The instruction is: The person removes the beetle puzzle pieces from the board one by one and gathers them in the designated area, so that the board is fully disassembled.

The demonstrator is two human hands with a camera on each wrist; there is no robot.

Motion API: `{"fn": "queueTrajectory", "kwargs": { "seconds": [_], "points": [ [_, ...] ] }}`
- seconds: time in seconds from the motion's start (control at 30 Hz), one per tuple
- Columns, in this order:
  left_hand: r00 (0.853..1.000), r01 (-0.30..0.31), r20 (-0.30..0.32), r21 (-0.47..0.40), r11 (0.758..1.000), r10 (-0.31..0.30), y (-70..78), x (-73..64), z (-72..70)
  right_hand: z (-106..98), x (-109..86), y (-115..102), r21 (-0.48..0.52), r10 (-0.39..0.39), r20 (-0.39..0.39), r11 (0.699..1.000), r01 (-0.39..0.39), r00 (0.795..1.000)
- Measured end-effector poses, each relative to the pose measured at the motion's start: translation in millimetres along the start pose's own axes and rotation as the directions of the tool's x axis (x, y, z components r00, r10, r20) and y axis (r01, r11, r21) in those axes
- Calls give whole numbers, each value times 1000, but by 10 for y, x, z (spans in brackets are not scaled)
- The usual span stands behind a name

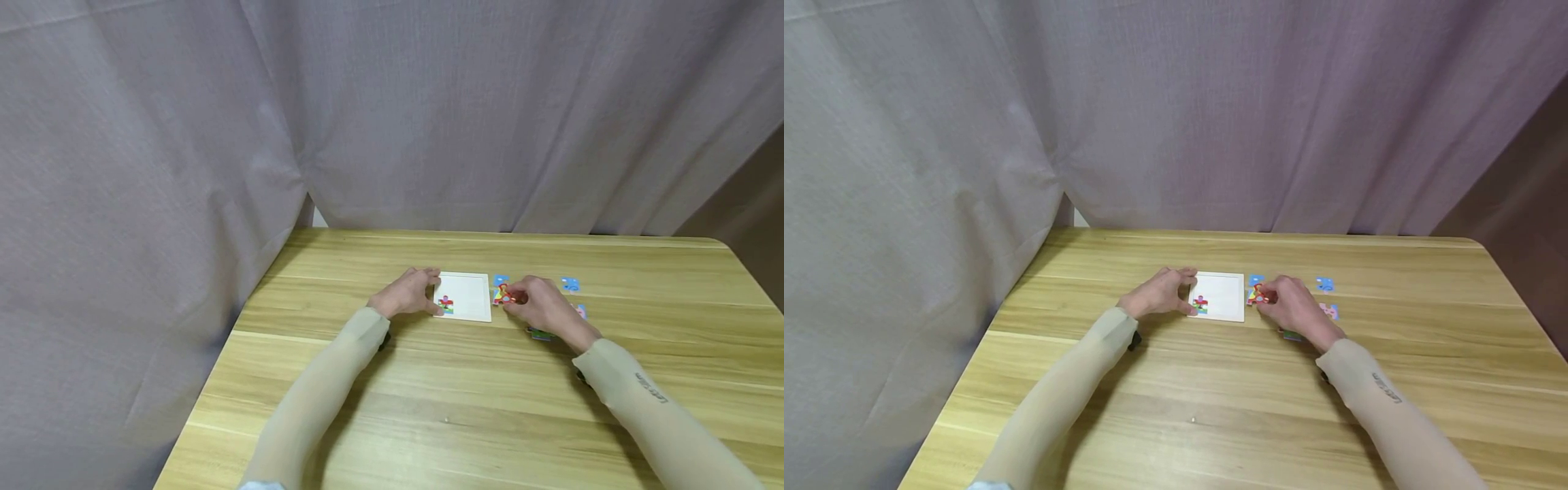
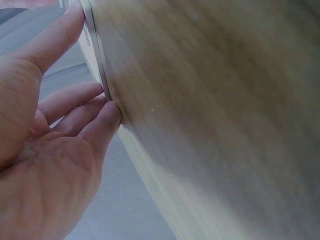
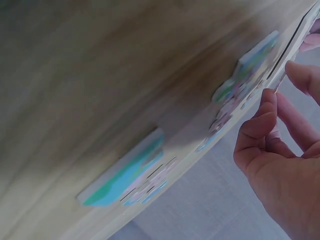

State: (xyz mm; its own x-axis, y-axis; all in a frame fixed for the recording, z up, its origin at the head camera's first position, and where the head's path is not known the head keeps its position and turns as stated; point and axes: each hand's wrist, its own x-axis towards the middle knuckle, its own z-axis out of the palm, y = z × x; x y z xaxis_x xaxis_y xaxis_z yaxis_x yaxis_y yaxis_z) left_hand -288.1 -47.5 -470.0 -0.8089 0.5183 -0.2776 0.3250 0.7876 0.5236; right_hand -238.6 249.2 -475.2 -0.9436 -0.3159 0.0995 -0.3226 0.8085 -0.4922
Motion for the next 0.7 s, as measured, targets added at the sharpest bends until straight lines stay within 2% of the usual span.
{"fn": "queueTrajectory", "kwargs": {
  "seconds": [0.7],
  "points": [
    [1000, -8, -4, 25, 1000, 8, -3, 1, 7, -5, -23, 67, -9, 20, 68, 1000, -20, 998]
  ]
}}
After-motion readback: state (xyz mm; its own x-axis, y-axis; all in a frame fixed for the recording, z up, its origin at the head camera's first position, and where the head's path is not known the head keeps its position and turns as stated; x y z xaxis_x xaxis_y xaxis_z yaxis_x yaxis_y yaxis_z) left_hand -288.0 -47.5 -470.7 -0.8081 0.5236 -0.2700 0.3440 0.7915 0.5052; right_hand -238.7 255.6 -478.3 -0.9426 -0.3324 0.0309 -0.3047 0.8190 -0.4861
